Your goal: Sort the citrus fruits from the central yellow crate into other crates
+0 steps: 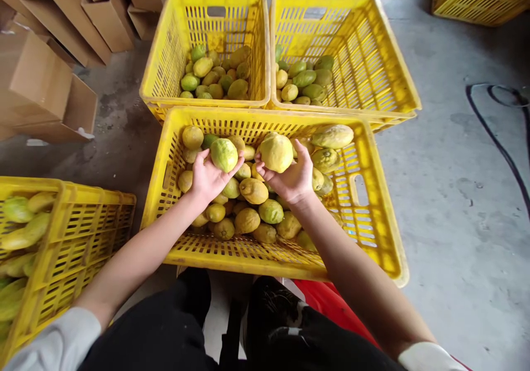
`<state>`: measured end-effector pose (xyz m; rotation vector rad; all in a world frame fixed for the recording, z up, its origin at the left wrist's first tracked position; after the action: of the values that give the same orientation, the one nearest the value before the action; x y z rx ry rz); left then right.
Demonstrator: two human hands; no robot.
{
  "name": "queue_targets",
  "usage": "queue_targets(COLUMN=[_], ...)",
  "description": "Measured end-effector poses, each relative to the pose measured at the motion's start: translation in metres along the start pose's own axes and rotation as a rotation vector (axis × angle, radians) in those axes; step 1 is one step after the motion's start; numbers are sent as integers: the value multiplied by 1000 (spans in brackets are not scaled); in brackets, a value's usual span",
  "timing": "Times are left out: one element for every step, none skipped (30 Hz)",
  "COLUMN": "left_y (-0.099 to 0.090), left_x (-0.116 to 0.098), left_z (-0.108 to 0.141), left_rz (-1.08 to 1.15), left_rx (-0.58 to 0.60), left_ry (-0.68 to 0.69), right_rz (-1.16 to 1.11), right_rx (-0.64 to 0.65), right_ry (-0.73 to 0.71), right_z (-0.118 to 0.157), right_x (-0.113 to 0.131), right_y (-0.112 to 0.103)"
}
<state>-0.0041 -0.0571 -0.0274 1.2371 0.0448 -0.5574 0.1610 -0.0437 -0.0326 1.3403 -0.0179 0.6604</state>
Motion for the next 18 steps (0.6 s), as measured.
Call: queue_targets(left_y=[0,0,1,2,3,4,5,6,8,8,9,9,9,9,9,9,9,8], left_x=[0,1,1,1,1,1,1,1,1,1,1,2,2,2,3,3,3,2], left_z=[0,0,0,0,0,0,0,0,0,0,0,1,1,1,1,1,1,1], left_rz=[-6,-10,-13,-17,-21,-25,-28,-31,-29,-24,-15,-2,14,30,45,55,62,64], left_rx=[8,19,30,43,58,72,84,89,88,75,50,17,-17,-48,-73,-92,-96,-93], left_ry=[-8,-14,-19,-22,-26,-28,-32,-38,-51,-64,-77,-87,-94,-96,-95,-92,-91,-89], right_rz=[25,53,77,95,105,108,106,100,94,91,92,95,100,106,111,115,116,116], right_rx=[28,61,91,113,122,119,108,90,70,51,37,28,19,12,8,2,-6,-15], right_ry=[0,-1,-2,-1,4,13,25,40,58,75,88,96,100,98,94,87,82,79], right_z=[0,0,0,0,-1,-1,-1,-2,-2,-2,-2,-2,-2,-2,-2,-2,-2,-1], right_x=[0,0,0,0,-1,-1,-2,-2,-3,-3,-3,-3,-4,-3,-3,-3,-3,-3], right_y=[1,3,4,6,7,7,7,6,5,4,3,2,1,1,1,1,1,1])
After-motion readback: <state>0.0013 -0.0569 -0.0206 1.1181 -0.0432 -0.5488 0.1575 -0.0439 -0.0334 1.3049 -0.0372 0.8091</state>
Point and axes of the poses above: each hand's wrist, its own z-axis away from the middle knuckle, its own y-axis out of the palm, x = y × z, the point moved 5 cm from there along -z, towards the middle knuckle, and after that the axes turned 13 degrees about x, right-handed, at the moved point
